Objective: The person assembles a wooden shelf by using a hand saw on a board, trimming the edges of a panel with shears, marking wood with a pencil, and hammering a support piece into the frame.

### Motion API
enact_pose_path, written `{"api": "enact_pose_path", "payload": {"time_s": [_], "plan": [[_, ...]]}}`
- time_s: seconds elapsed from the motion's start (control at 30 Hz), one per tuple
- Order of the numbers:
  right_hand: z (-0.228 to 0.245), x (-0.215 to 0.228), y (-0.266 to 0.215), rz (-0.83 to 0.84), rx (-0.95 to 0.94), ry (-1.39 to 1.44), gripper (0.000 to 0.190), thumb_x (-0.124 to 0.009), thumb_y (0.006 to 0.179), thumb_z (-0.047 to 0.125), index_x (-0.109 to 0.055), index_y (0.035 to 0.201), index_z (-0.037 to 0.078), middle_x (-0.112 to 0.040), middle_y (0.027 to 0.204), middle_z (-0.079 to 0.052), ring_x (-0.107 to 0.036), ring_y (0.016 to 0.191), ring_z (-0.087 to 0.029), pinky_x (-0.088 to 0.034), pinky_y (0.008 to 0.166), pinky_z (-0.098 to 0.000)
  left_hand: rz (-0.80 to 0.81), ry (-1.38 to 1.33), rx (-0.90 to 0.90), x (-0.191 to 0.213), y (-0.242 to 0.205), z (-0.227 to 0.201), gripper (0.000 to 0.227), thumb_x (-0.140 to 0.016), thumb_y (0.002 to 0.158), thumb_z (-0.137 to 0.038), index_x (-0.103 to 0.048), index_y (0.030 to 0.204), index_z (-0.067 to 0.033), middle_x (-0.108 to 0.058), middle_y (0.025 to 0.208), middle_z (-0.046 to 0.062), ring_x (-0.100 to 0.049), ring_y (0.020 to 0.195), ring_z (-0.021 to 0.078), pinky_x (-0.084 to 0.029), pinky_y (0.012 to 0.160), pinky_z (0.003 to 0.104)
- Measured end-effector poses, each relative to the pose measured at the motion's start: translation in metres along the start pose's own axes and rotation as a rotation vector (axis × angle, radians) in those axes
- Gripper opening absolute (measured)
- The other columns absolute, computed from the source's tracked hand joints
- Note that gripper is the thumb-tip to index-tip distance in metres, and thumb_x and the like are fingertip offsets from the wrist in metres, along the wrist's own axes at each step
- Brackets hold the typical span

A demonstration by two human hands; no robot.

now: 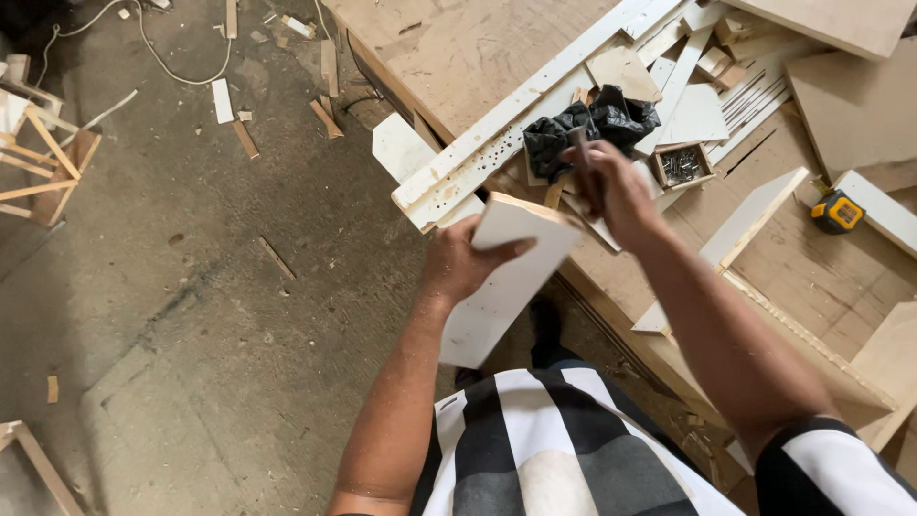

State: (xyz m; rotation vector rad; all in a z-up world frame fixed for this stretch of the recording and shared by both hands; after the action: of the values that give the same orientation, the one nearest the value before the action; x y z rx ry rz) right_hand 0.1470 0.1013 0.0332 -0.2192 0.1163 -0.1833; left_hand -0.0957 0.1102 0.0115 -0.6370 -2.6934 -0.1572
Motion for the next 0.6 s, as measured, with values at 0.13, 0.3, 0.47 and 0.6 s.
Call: {"api": "enact_pose_path", "payload": {"time_s": [0.13, 0.3, 0.47, 0.6], "plan": [[0.025, 0.018, -0.038, -0.212, 0.310, -0.511, 0.035, -0.051, 0.108, 0.015, -0.057, 0.140, 0.000, -0.063, 0.088, -0.011, -0.054, 0.061, -0.013, -0.047, 0.045, -0.0285, -0.132, -0.196, 0.042, 0.007, 0.004, 0.014, 0.047, -0.074, 0.089, -0.044, -0.073, 0.110, -0.0026, -0.080, 0.093, 0.013, -0.080, 0.083, 0.0228, -0.066, 0.076, 0.039], [0.001, -0.027, -0.038, -0.278, 0.534, -0.762, 0.037, -0.051, 0.109, 0.007, -0.055, 0.145, 0.001, -0.070, 0.093, -0.014, -0.058, 0.059, -0.014, -0.051, 0.044, -0.0292, -0.231, -0.173, 0.017, 0.002, 0.010, 0.011, 0.055, -0.066, 0.096, -0.040, -0.059, 0.126, 0.0045, -0.077, 0.101, 0.019, -0.079, 0.090, 0.0292, -0.065, 0.077, 0.040], [-0.023, -0.078, -0.006, -0.322, 0.654, -0.823, 0.039, -0.044, 0.112, 0.007, -0.053, 0.150, 0.007, -0.073, 0.104, -0.019, -0.066, 0.059, -0.010, -0.061, 0.044, -0.0250, -0.260, -0.186, -0.039, -0.008, 0.016, 0.011, 0.058, -0.060, 0.102, -0.035, -0.042, 0.138, 0.0066, -0.072, 0.110, 0.024, -0.078, 0.094, 0.0336, -0.066, 0.078, 0.040], [-0.030, -0.110, -0.002, -0.252, 0.783, -0.942, 0.040, -0.046, 0.113, 0.015, -0.053, 0.152, 0.010, -0.073, 0.079, -0.010, -0.059, 0.051, -0.013, -0.054, 0.044, -0.0277, -0.319, -0.162, -0.079, -0.002, 0.023, 0.024, 0.056, -0.059, 0.101, -0.031, -0.042, 0.137, 0.0089, -0.072, 0.111, 0.026, -0.077, 0.095, 0.0335, -0.067, 0.078, 0.041]]}}
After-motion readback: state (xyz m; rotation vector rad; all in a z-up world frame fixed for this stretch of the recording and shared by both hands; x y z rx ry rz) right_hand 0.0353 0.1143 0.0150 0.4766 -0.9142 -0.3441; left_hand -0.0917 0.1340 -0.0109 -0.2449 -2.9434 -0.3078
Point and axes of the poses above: each hand's wrist, its own y-axis towards the middle knuckle, its own x-axis out of the back of the hand, z = x × y, the point moved 5 cm from there along y, towards the middle knuckle
